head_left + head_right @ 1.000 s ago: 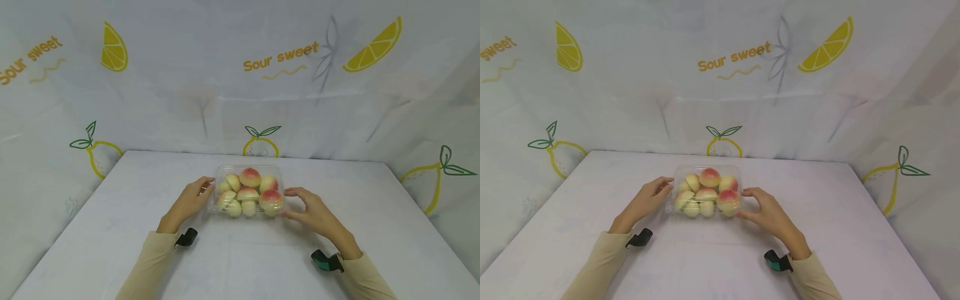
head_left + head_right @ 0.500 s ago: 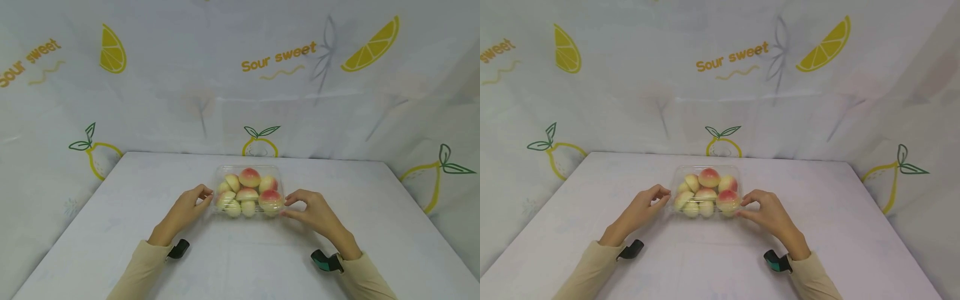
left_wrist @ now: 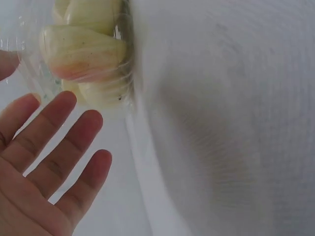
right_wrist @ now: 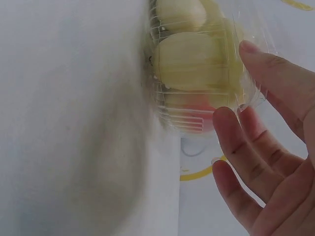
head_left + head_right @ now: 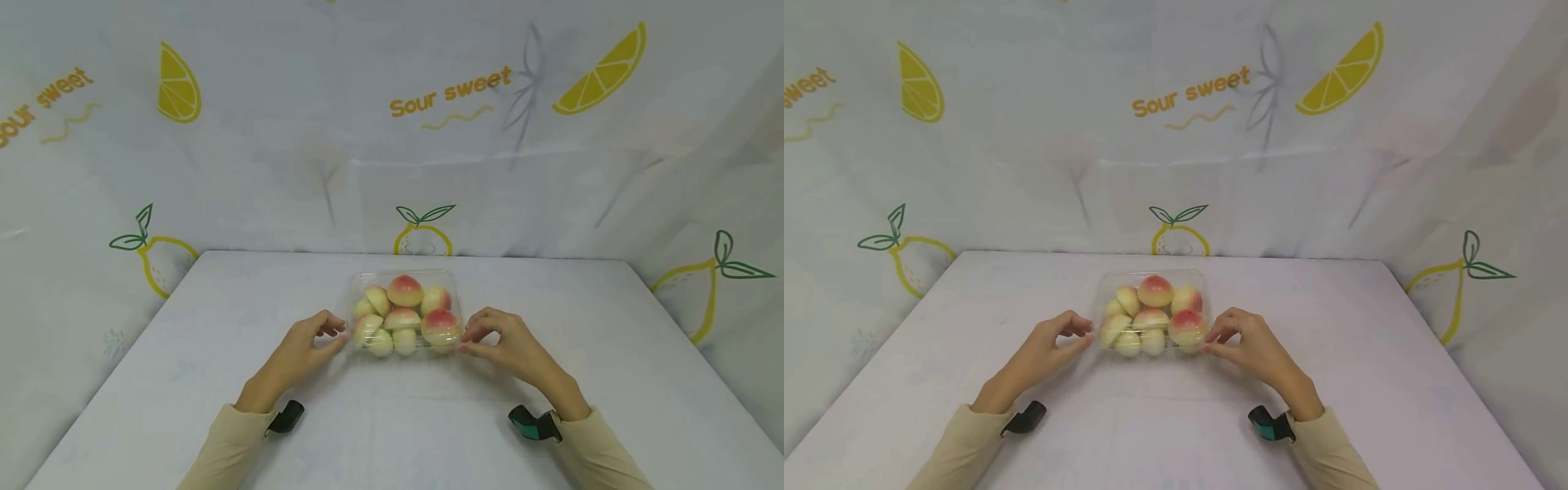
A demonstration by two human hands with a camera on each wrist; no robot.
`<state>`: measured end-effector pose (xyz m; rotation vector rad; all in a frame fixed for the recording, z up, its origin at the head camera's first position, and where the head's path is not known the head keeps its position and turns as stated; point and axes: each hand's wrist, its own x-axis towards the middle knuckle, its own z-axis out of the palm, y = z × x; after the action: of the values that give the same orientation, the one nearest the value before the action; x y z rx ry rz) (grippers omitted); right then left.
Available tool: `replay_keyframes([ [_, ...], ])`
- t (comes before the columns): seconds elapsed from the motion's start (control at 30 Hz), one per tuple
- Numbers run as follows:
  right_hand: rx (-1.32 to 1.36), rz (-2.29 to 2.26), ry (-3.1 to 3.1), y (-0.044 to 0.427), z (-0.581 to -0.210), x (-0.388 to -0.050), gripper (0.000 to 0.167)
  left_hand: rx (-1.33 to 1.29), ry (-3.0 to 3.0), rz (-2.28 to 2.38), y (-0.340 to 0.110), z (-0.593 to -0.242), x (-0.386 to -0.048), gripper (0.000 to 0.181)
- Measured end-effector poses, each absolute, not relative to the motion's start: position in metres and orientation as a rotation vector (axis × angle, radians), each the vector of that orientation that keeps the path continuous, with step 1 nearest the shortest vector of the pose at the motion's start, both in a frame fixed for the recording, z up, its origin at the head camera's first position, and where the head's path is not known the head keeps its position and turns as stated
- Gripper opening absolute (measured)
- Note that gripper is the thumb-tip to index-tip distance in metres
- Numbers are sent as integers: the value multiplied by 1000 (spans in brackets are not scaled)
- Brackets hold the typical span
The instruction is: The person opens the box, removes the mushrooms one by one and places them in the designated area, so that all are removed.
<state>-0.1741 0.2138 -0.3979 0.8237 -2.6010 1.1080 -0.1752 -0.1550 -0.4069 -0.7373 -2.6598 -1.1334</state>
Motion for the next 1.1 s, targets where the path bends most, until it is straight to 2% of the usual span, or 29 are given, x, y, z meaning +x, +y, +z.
replay_keyframes([
  [0.37, 870, 1235, -2629, 216, -399, -175, 20, -921, -2607, -1138, -154, -403, -173, 10],
  [0.63, 838, 1282, -2659, 214, -399, -173, 16, -965, -2584, -1078, -155, -404, -170, 23],
  [1.1, 797, 1375, -2656, 214, -398, -173, 11, -1016, -2486, -1160, -154, -412, -173, 22],
])
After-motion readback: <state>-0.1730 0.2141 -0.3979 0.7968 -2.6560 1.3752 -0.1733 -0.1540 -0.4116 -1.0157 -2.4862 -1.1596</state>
